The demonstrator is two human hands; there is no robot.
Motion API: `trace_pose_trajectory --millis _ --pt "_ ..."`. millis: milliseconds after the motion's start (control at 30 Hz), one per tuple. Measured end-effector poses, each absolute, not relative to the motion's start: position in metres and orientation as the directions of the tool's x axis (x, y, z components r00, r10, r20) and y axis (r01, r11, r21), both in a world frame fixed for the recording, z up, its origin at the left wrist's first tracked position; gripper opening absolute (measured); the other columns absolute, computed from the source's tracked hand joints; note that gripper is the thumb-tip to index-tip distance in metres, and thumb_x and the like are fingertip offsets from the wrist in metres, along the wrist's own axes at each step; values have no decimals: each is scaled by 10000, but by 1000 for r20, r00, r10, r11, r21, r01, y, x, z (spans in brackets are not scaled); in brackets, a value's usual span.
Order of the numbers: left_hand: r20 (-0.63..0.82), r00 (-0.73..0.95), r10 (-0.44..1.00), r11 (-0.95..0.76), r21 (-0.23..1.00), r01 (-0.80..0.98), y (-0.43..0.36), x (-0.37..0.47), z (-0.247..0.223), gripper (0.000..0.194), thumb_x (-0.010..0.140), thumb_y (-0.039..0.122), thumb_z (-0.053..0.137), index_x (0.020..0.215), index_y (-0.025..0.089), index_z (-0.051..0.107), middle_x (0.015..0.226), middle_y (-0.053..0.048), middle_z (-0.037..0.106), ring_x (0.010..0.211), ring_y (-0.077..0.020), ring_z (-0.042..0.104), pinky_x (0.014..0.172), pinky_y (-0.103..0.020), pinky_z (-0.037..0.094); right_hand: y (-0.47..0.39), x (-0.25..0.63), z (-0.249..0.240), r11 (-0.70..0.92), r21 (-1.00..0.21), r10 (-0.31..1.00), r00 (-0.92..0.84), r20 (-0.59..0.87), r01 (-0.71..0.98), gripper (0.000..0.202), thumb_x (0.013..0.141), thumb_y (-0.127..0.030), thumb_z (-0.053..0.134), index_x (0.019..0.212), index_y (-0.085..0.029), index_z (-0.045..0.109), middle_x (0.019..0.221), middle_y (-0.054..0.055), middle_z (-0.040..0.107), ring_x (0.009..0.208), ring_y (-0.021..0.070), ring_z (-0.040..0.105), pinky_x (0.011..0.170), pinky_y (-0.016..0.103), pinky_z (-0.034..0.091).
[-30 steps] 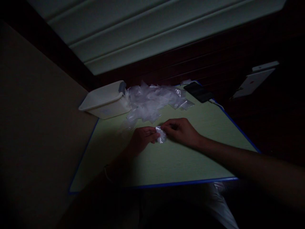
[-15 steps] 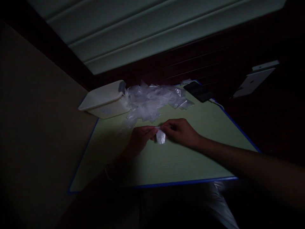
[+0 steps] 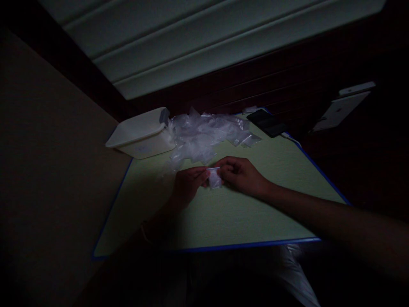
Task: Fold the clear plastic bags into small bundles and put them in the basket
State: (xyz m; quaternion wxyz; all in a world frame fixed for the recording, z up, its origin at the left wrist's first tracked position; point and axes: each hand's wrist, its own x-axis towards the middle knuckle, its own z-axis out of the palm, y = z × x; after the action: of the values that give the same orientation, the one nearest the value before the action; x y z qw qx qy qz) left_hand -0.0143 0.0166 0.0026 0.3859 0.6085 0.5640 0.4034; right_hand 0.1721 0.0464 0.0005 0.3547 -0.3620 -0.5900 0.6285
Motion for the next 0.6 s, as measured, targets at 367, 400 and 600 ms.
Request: trace_pose_trajectory --millis 367,400,600 --pt "68 75 995 -91 932 350 17 -19 3 229 789 266 623 969 185 740 679 -22 713 581 -108 638 563 -209 501 47 174 4 -78 -995 874 -484 -38 -63 170 766 -291 649 857 -147 653 601 -5 591 500 87 490 463 230 357" --pt "66 80 995 -91 929 358 17 -19 4 223 788 261 620 960 187 742 681 -22 713 584 -108 639 566 -211 502 47 174 4 -67 -996 875 -484 -30 -60 157 763 -280 645 845 -147 658 608 -1 598 510 90 498 474 234 368" --pt "68 112 991 -102 935 341 17 -19 10 256 819 256 559 976 148 730 679 -35 702 589 -107 626 592 -218 496 46 177 7 44 -998 871 -489 56 -35 183 805 -304 591 822 -151 690 664 18 639 571 106 538 532 250 413"
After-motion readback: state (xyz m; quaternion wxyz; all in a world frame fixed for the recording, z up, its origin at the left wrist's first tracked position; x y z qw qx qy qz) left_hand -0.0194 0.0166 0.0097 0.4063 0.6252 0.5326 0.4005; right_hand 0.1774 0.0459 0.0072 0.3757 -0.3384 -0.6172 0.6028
